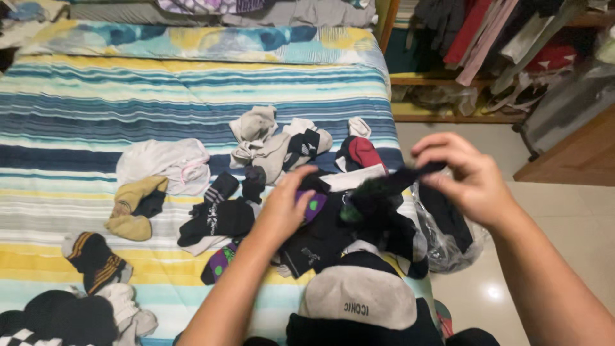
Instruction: The person matches socks by picking them up from a bed, pairing them, and then folding or rolling the pairs together.
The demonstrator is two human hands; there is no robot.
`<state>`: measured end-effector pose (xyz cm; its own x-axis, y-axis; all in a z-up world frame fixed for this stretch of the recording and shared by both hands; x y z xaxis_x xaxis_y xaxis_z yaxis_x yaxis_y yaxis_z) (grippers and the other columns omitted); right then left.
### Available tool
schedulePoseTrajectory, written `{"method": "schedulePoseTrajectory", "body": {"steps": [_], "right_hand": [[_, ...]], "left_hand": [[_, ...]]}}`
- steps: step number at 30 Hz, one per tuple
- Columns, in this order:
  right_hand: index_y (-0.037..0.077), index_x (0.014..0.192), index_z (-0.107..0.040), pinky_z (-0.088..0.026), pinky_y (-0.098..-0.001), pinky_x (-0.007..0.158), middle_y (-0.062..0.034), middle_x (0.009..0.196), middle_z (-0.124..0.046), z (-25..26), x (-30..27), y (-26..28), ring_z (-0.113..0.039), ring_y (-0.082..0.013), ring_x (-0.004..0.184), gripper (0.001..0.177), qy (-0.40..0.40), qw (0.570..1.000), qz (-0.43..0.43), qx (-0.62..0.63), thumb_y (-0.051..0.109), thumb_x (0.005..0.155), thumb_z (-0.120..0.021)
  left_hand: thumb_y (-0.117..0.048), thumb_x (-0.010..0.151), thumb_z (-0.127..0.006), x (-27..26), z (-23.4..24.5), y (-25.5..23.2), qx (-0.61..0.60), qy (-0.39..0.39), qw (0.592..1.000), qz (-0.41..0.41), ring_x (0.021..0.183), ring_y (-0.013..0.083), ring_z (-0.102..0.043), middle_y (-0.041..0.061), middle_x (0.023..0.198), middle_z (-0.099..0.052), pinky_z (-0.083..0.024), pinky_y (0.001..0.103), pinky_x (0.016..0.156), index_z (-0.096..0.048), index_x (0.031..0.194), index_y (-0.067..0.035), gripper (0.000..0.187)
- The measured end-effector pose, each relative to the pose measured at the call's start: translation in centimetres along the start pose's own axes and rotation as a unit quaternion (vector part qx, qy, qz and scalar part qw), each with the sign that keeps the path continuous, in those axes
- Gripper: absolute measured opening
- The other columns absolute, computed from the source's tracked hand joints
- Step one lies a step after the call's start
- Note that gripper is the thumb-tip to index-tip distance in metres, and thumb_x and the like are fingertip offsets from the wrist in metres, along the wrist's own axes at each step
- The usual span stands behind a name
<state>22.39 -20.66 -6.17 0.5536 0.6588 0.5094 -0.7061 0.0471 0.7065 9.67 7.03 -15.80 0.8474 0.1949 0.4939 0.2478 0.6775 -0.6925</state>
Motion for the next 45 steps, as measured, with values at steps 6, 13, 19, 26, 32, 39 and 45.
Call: {"method": "schedulePoseTrajectory", "body": {"steps": [6,13,19,26,32,39,45], "right_hand": [[0.007,0.100,-0.073,-0.048,-0.0401,0.103,-0.0114,0.134,-0.062,-6.8,2.2,7.2,-0.062,-0.0295,0.124,0.027,0.180,0.978,0.109,-0.014,-0.002,0.075,-0.074],[0.007,0.102,-0.074,-0.049,-0.0390,0.103,-0.0083,0.123,-0.066,-9.0,2.6,10.0,-0.062,-0.0270,0.119,0.024,0.124,0.982,0.130,0.053,0.006,0.079,-0.079],[0.007,0.095,-0.079,-0.044,-0.0432,0.106,-0.0106,0.103,-0.076,-8.5,2.4,10.9,-0.064,-0.0293,0.115,0.018,0.277,0.933,0.146,0.177,0.013,0.080,-0.085],[0.001,0.088,-0.081,-0.047,-0.0448,0.098,-0.0148,0.095,-0.074,-7.8,-0.7,9.5,-0.065,-0.0335,0.101,0.018,0.223,0.813,0.070,0.533,0.014,0.076,-0.084],[0.002,0.083,-0.066,-0.047,-0.0342,0.087,-0.0095,0.093,-0.060,-10.8,-2.2,9.3,-0.060,-0.0219,0.094,0.023,0.041,0.943,-0.024,0.330,-0.007,0.069,-0.083],[0.006,0.094,-0.042,-0.046,-0.0270,0.079,-0.0059,0.086,-0.053,-9.9,-4.0,8.1,-0.052,-0.0116,0.082,0.037,-0.251,0.920,-0.060,0.297,-0.005,0.086,-0.077],[0.008,0.099,-0.044,-0.048,-0.0246,0.082,-0.0027,0.097,-0.057,-12.5,-7.4,11.5,-0.055,-0.0097,0.090,0.054,-0.078,0.992,0.036,0.090,0.003,0.066,-0.087]], "left_hand": [[-0.007,0.094,-0.069,0.9,7.7,-8.9,0.046,0.017,0.996,-0.077,0.105,0.0349,-0.070,0.012,0.116,-0.069,-0.057,0.040,0.082,-0.060,0.120,-0.010,0.028],[-0.004,0.084,-0.073,-0.3,11.1,-15.8,0.155,-0.017,0.971,-0.181,0.097,0.0356,-0.067,0.016,0.111,-0.063,-0.055,0.042,0.069,-0.062,0.108,-0.006,0.027],[-0.004,0.089,-0.069,-0.4,11.4,-17.6,0.076,-0.038,0.957,-0.279,0.103,0.0326,-0.065,0.012,0.104,-0.063,-0.050,0.039,0.098,-0.055,0.103,-0.004,0.019],[-0.008,0.105,-0.059,-3.2,7.8,-14.3,-0.505,0.088,0.855,0.073,0.077,0.0033,-0.047,-0.001,0.085,-0.050,-0.037,0.020,0.067,-0.045,0.111,-0.004,0.016],[-0.009,0.108,-0.061,-5.1,6.7,-16.6,-0.394,0.001,0.915,0.085,0.074,0.0081,-0.049,0.002,0.085,-0.055,-0.039,0.024,0.064,-0.047,0.112,-0.003,0.016],[0.003,0.086,-0.078,-8.8,2.8,-18.1,-0.071,-0.110,0.976,-0.175,0.095,0.0313,-0.068,0.018,0.106,-0.064,-0.055,0.036,0.088,-0.048,0.120,-0.001,0.046],[0.014,0.073,-0.063,-6.8,3.6,-12.5,-0.309,-0.357,0.881,0.028,0.081,0.0152,-0.054,0.006,0.087,-0.054,-0.049,0.027,0.078,-0.049,0.094,-0.006,0.033]]}}
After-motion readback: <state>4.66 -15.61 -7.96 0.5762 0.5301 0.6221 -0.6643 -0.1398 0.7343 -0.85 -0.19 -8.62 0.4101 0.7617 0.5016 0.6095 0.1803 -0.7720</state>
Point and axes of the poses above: each hand's wrist, its own x-axis towards the middle knuckle, its own z-axis out of the back of the hand, y = z × x, the point moved 3 cm from there along x, towards the middle knuckle
